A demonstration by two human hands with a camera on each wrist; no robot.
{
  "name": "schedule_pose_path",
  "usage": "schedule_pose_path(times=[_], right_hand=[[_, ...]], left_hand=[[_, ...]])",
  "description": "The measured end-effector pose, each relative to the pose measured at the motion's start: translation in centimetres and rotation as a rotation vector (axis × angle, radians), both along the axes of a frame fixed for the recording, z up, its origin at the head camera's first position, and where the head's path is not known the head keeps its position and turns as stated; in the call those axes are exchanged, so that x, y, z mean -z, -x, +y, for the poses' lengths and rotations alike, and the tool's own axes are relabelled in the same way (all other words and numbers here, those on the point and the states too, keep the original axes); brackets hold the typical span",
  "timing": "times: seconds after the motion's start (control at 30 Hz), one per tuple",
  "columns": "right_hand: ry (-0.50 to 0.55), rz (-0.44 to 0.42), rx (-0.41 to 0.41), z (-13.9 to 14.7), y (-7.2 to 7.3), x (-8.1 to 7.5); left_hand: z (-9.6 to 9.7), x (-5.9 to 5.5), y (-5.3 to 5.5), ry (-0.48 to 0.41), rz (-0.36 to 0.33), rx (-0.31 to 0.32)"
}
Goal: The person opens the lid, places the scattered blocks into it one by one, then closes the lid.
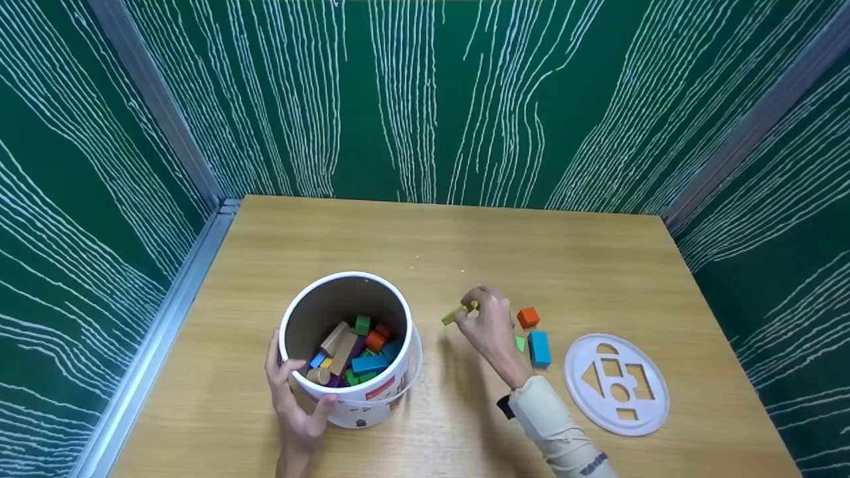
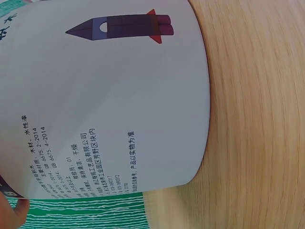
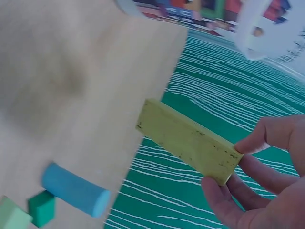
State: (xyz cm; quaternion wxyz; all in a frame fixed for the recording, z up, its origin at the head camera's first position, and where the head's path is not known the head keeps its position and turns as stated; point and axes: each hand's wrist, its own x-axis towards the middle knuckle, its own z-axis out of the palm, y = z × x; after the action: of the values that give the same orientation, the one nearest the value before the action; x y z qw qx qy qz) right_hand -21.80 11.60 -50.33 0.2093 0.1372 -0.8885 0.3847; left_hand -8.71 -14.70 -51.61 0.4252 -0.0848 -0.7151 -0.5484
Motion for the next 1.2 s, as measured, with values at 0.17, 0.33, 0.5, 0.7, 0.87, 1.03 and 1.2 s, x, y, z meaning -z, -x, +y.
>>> schedule_pose_path(times=[0.17,0.33,0.5,0.7,0.87,1.03,1.2], right_hand=[[0.010,0.065,-0.029,0.0,-0.3,-1.6],[0.020,0.119,-0.062,0.0,-0.7,-3.3],[0.047,0.165,-0.086,0.0,-1.1,-4.9],[0.052,0.202,-0.081,-0.2,-1.6,-6.5],[0.071,0.224,-0.090,-0.4,-2.0,-7.5],[0.081,0.230,-0.106,-0.7,-2.5,-8.6],[0.085,0.234,-0.132,-1.1,-3.0,-9.5]], left_hand=[[0.0,0.0,0.0,-0.002,-0.016,-0.011],[0.0,0.1,0.0,-0.005,-0.024,-0.008],[0.0,0.1,0.0,-0.013,-0.036,-0.007],[0.1,0.0,-0.1,-0.019,-0.060,-0.012],[0.0,0.1,0.0,-0.026,-0.020,0.013],[-0.2,0.6,0.1,-0.034,-0.027,0.022],[-0.5,2.0,0.4,-0.041,-0.055,0.016]])
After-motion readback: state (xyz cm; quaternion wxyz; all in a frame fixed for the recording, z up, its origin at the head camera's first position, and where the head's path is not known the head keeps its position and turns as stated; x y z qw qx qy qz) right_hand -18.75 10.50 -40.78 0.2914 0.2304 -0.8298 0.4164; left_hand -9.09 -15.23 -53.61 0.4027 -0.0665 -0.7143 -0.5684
